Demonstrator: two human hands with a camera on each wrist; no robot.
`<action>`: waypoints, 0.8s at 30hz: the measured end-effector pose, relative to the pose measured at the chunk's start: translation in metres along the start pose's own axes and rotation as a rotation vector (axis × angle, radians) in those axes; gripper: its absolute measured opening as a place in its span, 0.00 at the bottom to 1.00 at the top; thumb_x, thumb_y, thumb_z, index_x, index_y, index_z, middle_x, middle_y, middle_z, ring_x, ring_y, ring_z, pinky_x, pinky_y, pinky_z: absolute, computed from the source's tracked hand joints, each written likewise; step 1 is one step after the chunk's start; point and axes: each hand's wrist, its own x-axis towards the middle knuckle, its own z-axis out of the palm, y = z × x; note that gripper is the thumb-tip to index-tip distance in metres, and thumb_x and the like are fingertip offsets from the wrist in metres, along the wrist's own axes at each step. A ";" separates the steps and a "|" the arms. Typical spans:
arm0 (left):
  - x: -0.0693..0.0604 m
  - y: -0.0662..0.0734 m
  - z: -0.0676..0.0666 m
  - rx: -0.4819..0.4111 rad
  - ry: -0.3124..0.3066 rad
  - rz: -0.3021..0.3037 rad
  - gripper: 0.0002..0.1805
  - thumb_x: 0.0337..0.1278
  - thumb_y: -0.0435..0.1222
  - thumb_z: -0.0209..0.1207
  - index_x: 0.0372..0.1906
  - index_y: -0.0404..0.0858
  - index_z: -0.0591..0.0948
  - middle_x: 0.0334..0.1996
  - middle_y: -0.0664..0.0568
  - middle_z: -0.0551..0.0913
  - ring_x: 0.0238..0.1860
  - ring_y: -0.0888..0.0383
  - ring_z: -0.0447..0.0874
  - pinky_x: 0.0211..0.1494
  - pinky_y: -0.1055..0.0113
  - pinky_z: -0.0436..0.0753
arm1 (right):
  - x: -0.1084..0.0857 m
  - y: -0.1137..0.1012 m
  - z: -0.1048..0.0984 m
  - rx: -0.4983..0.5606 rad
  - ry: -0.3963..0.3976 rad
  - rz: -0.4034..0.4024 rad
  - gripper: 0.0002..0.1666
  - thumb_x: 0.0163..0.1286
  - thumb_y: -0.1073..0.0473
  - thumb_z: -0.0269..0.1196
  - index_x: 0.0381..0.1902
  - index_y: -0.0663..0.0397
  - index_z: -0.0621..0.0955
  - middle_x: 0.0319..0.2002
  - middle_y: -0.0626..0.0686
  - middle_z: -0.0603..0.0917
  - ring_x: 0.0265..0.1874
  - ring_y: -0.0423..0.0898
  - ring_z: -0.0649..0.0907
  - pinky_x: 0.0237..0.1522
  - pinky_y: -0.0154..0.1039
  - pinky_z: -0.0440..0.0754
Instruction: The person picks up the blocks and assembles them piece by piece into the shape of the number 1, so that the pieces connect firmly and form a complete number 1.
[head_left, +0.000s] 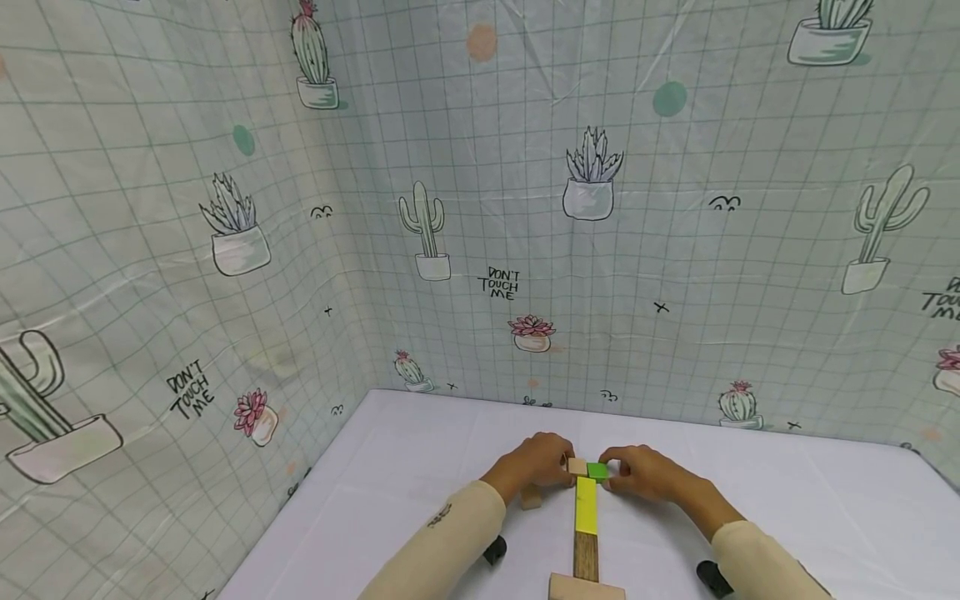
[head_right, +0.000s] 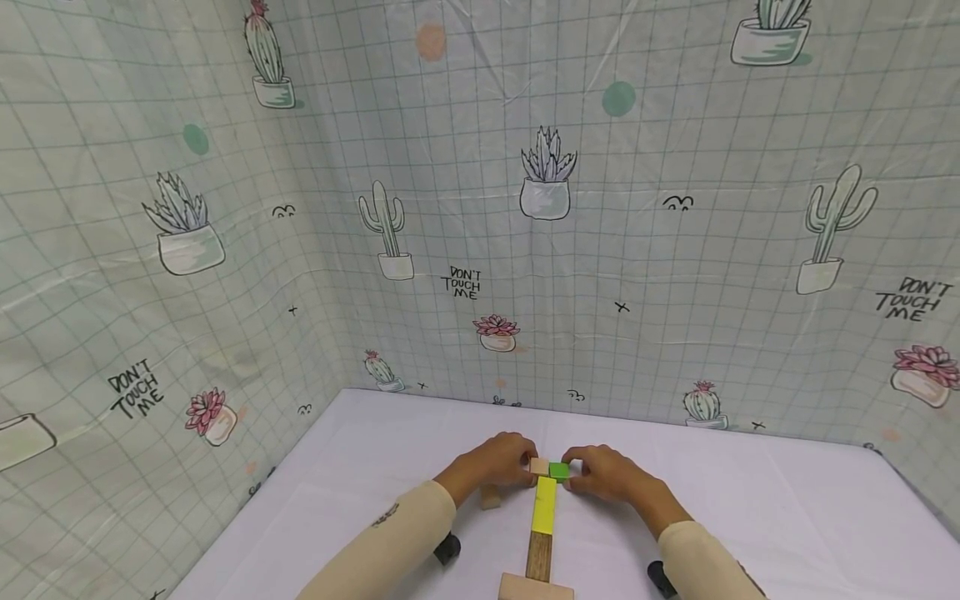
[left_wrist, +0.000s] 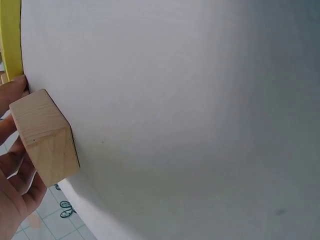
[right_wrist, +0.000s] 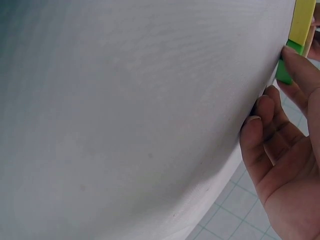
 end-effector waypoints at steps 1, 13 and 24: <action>0.000 0.000 0.000 0.000 0.000 0.001 0.14 0.59 0.47 0.69 0.48 0.49 0.85 0.37 0.60 0.80 0.35 0.64 0.74 0.43 0.68 0.78 | 0.000 0.000 0.000 -0.001 -0.001 0.000 0.19 0.63 0.54 0.72 0.51 0.47 0.83 0.27 0.44 0.77 0.27 0.42 0.73 0.30 0.37 0.72; 0.002 -0.001 0.001 -0.038 -0.022 0.022 0.15 0.60 0.44 0.69 0.49 0.46 0.85 0.36 0.60 0.81 0.36 0.64 0.74 0.46 0.70 0.79 | -0.003 -0.006 -0.004 0.029 -0.023 -0.006 0.18 0.64 0.55 0.70 0.52 0.50 0.83 0.26 0.45 0.77 0.26 0.42 0.73 0.29 0.36 0.71; 0.002 -0.003 0.000 -0.035 -0.019 0.044 0.15 0.60 0.45 0.69 0.49 0.45 0.85 0.36 0.60 0.80 0.36 0.65 0.73 0.47 0.71 0.78 | -0.003 -0.005 -0.003 0.020 -0.010 -0.002 0.19 0.64 0.54 0.71 0.52 0.49 0.83 0.26 0.45 0.77 0.26 0.42 0.74 0.29 0.36 0.71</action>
